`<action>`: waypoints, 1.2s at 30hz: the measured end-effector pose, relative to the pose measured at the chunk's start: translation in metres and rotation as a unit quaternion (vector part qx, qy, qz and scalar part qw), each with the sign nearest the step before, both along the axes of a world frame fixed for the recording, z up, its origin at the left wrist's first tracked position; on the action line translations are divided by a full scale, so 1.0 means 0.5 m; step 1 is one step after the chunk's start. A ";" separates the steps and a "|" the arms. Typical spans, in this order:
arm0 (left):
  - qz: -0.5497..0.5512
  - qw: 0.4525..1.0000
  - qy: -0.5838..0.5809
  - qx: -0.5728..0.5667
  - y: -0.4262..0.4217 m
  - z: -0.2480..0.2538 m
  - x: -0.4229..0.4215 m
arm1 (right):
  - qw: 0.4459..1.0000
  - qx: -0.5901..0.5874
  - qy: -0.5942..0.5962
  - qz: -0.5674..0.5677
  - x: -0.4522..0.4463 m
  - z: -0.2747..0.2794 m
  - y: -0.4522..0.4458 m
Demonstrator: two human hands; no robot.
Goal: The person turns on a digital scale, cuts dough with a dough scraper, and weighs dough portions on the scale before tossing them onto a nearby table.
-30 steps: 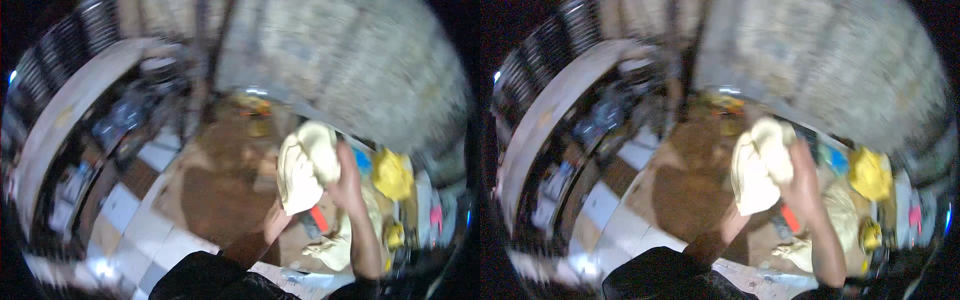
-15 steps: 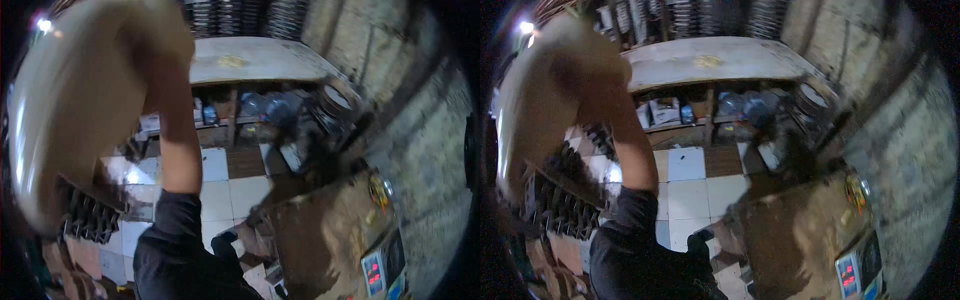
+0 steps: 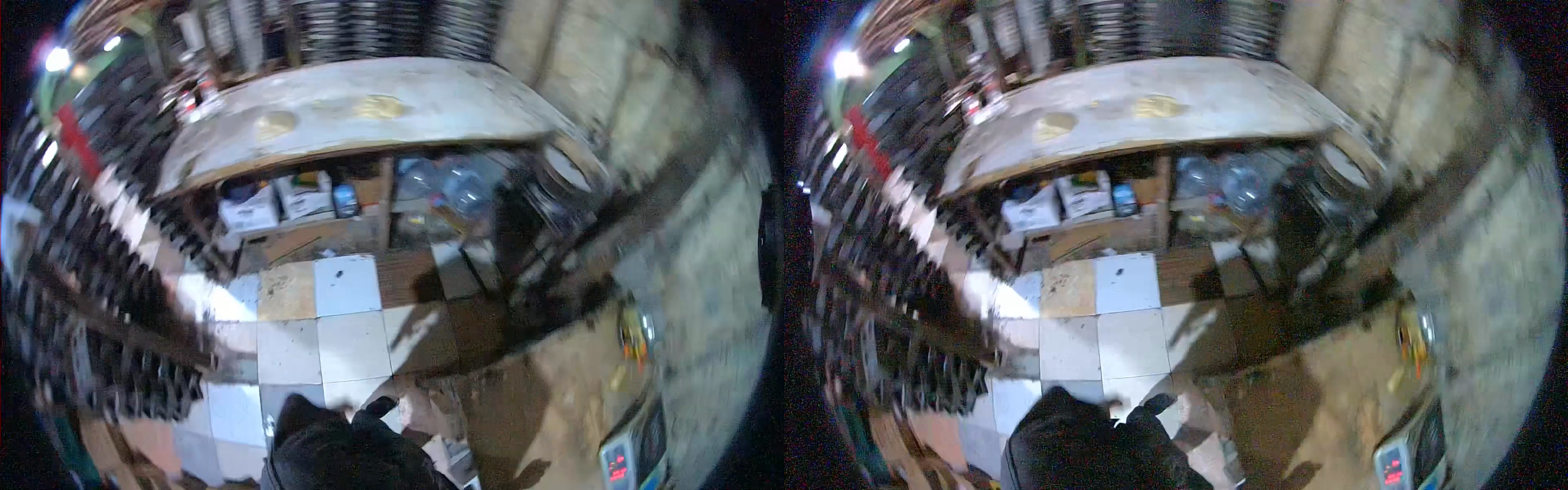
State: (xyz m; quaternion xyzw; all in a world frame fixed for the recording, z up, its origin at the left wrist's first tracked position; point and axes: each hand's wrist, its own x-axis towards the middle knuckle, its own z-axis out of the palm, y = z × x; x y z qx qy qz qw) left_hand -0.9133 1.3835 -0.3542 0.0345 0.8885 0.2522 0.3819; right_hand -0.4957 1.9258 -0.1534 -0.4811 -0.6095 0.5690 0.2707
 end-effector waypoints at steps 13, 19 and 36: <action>-0.180 0.917 -0.342 -0.100 0.401 0.149 0.223 | 0.876 0.293 -0.359 -0.134 0.499 -0.067 0.095; -0.390 0.817 -0.382 0.185 0.714 0.378 0.667 | 0.853 0.332 -0.404 0.006 0.359 -0.041 0.312; -0.305 0.849 -0.144 0.406 1.593 0.251 1.225 | 0.917 0.017 -0.218 -0.333 0.936 0.028 0.112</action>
